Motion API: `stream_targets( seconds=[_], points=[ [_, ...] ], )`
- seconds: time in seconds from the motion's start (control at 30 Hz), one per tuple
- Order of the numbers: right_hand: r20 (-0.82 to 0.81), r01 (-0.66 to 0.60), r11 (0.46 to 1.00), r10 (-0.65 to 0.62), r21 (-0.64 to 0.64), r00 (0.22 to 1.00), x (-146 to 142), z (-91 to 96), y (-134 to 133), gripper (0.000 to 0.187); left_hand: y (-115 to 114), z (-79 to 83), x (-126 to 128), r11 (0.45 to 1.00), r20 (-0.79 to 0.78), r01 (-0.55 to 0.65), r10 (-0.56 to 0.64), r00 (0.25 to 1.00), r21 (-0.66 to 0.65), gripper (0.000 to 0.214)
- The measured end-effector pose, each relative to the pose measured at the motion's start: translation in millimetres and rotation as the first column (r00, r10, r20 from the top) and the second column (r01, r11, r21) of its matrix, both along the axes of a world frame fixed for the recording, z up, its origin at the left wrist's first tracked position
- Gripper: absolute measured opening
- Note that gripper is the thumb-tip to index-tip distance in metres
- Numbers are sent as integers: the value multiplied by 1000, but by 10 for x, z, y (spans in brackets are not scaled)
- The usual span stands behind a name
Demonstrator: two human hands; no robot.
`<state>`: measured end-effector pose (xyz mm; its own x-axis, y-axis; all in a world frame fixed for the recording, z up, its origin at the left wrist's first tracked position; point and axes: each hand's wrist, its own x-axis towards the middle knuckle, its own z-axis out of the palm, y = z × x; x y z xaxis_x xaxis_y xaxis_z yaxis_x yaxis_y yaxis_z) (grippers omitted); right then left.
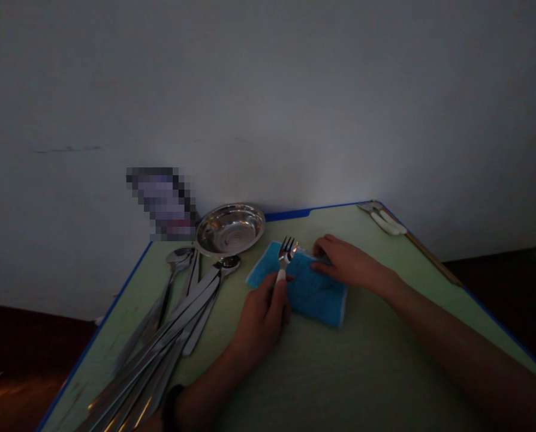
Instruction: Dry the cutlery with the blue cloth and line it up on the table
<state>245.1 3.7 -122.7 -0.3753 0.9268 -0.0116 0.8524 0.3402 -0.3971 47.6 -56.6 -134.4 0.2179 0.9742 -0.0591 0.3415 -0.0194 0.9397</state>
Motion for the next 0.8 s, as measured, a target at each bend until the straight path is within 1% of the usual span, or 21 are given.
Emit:
stream_targets(
  seconds=[0.07,0.1,0.17,0.23,0.27,0.3,0.37,0.4,0.43,0.47,0.5,0.53,0.6,0.63,0.67,0.7,0.73,0.8],
  points=[
    [10,48,999,-48,-26,999,42,-35,-1,34,0,2,3,1000,-9,2,-2,1000,1,33],
    [20,46,998,-45,-53,999,65,-33,-1,38,1,3,5,1000,-13,7,-7,1000,-1,33],
    [49,-32,993,38,-118,998,107,2,3,38,4,1,7,1000,-24,18,-18,1000,-9,34],
    [49,-146,973,157,-176,986,129,62,18,31,7,-4,6,999,-40,27,-28,999,-17,35],
    [23,-177,964,185,-200,982,131,93,28,26,7,-8,5,999,-48,32,-33,998,-22,35],
    [-21,-182,959,182,-217,983,129,121,40,23,7,-13,3,999,-56,37,-39,998,-26,36],
    [-161,-144,956,105,-256,981,112,157,62,21,4,-23,0,998,-73,53,-56,996,-35,36],
    [-262,-126,949,48,-290,964,100,160,71,21,3,-27,-1,997,-81,62,-65,995,-40,36],
    [-381,-122,932,-18,-340,925,85,152,78,22,2,-30,-3,996,-88,70,-74,993,-45,37],
    [-503,-135,904,-98,-406,859,69,130,82,23,1,-31,-3,996,-95,78,-82,992,-49,37],
    [-612,-164,861,-196,-481,766,51,97,85,25,1,-30,-3,995,-102,82,-87,991,-51,37],
    [-694,-202,812,-307,-548,651,31,54,87,26,2,-28,-1,995,-109,85,-90,990,-50,38],
    [-765,-306,712,-510,-632,394,-8,-52,91,24,5,-19,3,995,-127,84,-89,988,-45,38],
    [-768,-356,681,-576,-640,279,-27,-107,93,20,7,-13,5,996,-137,81,-86,987,-42,38],
    [-762,-407,656,-619,-635,191,-44,-159,96,15,9,-7,7,996,-146,77,-82,986,-40,38],
    [-759,-438,649,-638,-622,132,-60,-205,97,15,12,-2,8,997,-154,71,-75,985,-35,38],
    [-757,-469,643,-647,-605,91,-76,-243,98,17,16,2,8,997,-160,64,-68,985,-29,37],
    [-764,-502,644,-643,-577,54,-110,-297,91,20,24,5,6,998,-168,56,-58,984,-15,37]
  ],
)
